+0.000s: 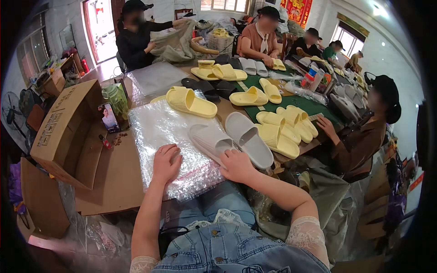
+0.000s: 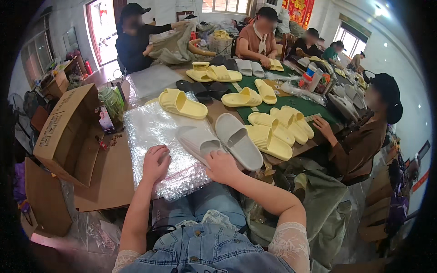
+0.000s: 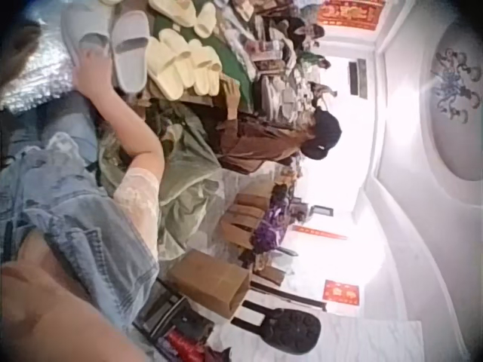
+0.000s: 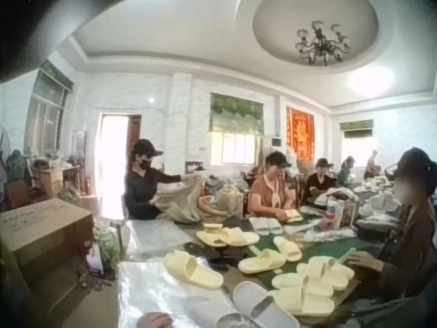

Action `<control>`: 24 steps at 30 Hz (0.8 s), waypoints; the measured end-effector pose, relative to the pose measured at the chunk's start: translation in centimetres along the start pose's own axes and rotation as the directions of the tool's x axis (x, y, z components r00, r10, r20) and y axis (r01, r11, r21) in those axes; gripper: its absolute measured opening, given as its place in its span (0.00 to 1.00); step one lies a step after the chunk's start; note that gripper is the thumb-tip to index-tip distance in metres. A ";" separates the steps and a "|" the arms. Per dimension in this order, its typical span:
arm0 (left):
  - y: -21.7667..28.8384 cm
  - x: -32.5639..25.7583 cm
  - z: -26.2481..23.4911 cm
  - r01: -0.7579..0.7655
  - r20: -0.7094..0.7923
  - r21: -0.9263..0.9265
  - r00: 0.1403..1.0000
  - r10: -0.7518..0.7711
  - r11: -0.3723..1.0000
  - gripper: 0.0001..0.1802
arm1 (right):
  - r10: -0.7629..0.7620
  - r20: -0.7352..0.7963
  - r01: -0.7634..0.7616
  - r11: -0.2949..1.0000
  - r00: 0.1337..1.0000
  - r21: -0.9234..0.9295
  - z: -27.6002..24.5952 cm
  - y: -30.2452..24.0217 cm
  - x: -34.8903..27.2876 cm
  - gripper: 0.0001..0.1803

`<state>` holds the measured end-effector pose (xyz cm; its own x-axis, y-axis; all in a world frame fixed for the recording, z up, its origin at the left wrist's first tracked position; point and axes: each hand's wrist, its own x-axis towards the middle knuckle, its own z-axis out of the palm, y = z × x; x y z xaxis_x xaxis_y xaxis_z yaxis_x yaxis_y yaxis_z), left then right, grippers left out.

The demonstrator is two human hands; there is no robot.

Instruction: The person wraps individual slippers in clear plastic bags at a factory workstation. They pick up slippers of various colors, including white, black, and yellow, and place them into bags before setting them aside.

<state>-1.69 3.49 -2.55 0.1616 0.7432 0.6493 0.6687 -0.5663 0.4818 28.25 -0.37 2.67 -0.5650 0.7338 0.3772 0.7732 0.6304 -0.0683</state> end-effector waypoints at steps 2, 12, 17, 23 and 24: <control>-0.1 -0.1 0.2 0.001 -0.003 -0.009 1.000 -0.001 1.000 0.15 | -0.018 -0.028 0.021 0.991 0.999 0.131 0.1 0.2 -0.1 0.14; 0.0 -0.2 -0.1 -0.001 0.009 0.003 1.000 0.001 1.000 0.14 | 0.465 -0.484 -0.494 0.866 0.741 0.076 -2.0 8.3 -0.4 0.17; -0.1 -0.1 0.0 -0.010 0.011 0.005 1.000 0.010 1.000 0.14 | 0.674 -0.145 -0.686 0.726 0.724 -0.047 0.6 13.9 -2.2 0.20; -0.3 -0.3 0.1 -0.008 0.010 0.012 1.000 0.008 1.000 0.14 | 0.654 -0.174 -0.654 0.754 0.737 0.063 0.9 13.7 -1.5 0.15; -0.1 -0.3 0.0 -0.005 0.009 0.013 1.000 0.005 1.000 0.14 | 0.666 -0.191 -0.666 0.742 0.722 0.072 0.4 13.1 -1.1 0.14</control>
<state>-1.80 3.34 -2.80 0.1712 0.7436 0.6464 0.6771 -0.5654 0.4711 38.88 7.23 1.00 0.1620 0.9009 0.4027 0.9298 -0.0026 -0.3682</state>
